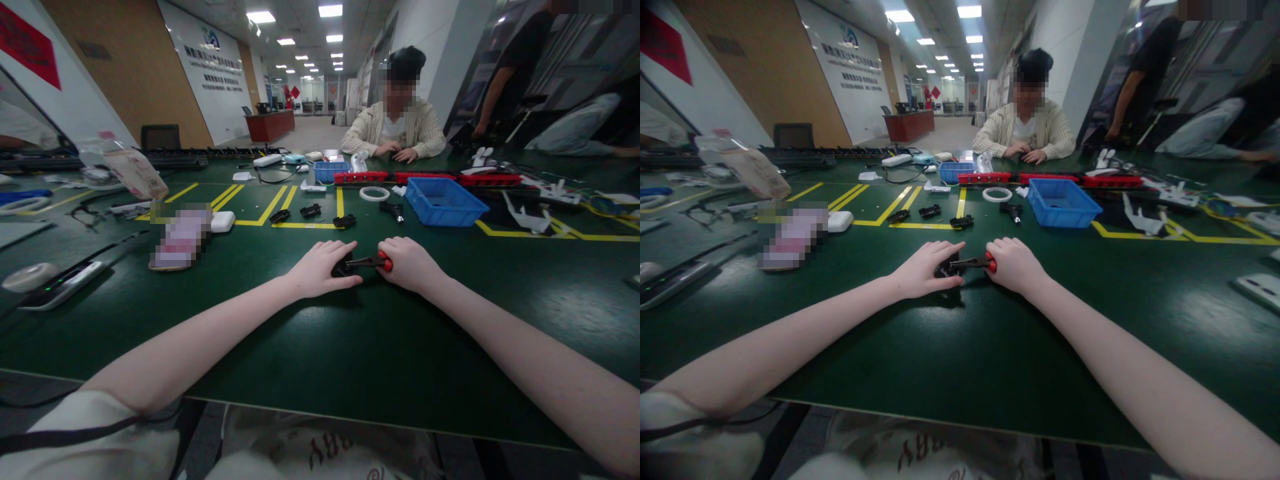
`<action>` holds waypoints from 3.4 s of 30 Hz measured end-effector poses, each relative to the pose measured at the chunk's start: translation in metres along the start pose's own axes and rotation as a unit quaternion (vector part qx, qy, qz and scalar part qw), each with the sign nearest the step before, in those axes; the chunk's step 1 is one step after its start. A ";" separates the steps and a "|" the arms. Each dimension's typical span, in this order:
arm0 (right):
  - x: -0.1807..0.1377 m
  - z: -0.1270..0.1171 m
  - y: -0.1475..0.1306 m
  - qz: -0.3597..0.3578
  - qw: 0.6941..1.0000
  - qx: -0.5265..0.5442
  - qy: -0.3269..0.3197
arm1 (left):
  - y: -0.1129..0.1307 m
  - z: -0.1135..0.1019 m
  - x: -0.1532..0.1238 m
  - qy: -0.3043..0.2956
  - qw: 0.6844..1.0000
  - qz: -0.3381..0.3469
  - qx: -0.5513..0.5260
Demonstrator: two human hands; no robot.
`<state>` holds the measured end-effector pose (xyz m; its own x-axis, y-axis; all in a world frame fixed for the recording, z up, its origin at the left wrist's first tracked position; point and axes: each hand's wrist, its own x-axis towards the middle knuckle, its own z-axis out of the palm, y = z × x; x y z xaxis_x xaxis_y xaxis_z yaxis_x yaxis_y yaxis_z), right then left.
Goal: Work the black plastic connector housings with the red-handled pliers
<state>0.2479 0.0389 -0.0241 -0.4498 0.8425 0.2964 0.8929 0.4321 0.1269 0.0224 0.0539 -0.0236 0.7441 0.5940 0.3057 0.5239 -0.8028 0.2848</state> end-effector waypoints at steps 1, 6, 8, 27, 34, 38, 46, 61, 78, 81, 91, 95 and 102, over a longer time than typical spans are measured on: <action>0.000 0.000 0.000 0.001 1.000 0.000 0.000 | 0.000 0.000 0.000 0.004 1.000 0.002 0.002; 0.000 0.000 0.001 0.009 1.000 0.006 -0.006 | 0.001 0.001 -0.001 0.034 0.999 0.013 0.000; 0.000 0.000 0.001 0.011 1.000 0.008 -0.007 | 0.001 0.002 -0.001 0.042 0.999 0.014 0.001; 0.000 -0.001 0.000 0.016 1.000 0.012 -0.007 | 0.000 0.002 -0.001 0.022 0.999 0.023 -0.022; -0.001 0.000 0.001 0.008 1.000 0.005 0.014 | 0.001 0.002 -0.001 0.020 0.999 0.023 -0.020; -0.002 0.000 0.001 0.012 1.000 0.005 0.022 | 0.001 0.002 -0.001 0.019 0.999 0.019 -0.017; -0.002 0.001 0.001 0.013 1.000 0.009 0.015 | 0.000 0.002 0.000 0.011 1.000 0.015 -0.007; -0.002 -0.003 0.000 0.013 1.000 0.016 -0.001 | -0.002 0.000 -0.001 -0.014 0.998 0.004 -0.055; -0.001 -0.002 0.000 0.024 0.999 0.025 -0.001 | -0.002 0.000 -0.002 0.014 0.996 0.007 -0.087; -0.001 -0.003 -0.001 0.020 1.000 0.024 -0.002 | -0.002 -0.002 -0.002 -0.003 0.994 -0.010 -0.113; -0.001 -0.003 -0.001 0.018 1.000 0.018 -0.005 | -0.004 0.000 0.001 -0.009 0.994 0.000 -0.107; -0.002 -0.004 -0.001 0.020 1.000 0.023 0.000 | -0.004 0.000 0.000 -0.009 0.995 0.003 -0.101; -0.003 -0.004 -0.002 0.024 0.999 0.035 0.008 | -0.003 0.001 -0.002 0.032 0.995 0.022 -0.088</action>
<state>0.2472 0.0343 -0.0211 -0.4060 0.8574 0.3163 0.9093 0.4135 0.0462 0.0200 0.0553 -0.0261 0.7331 0.5656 0.3777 0.4067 -0.8097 0.4231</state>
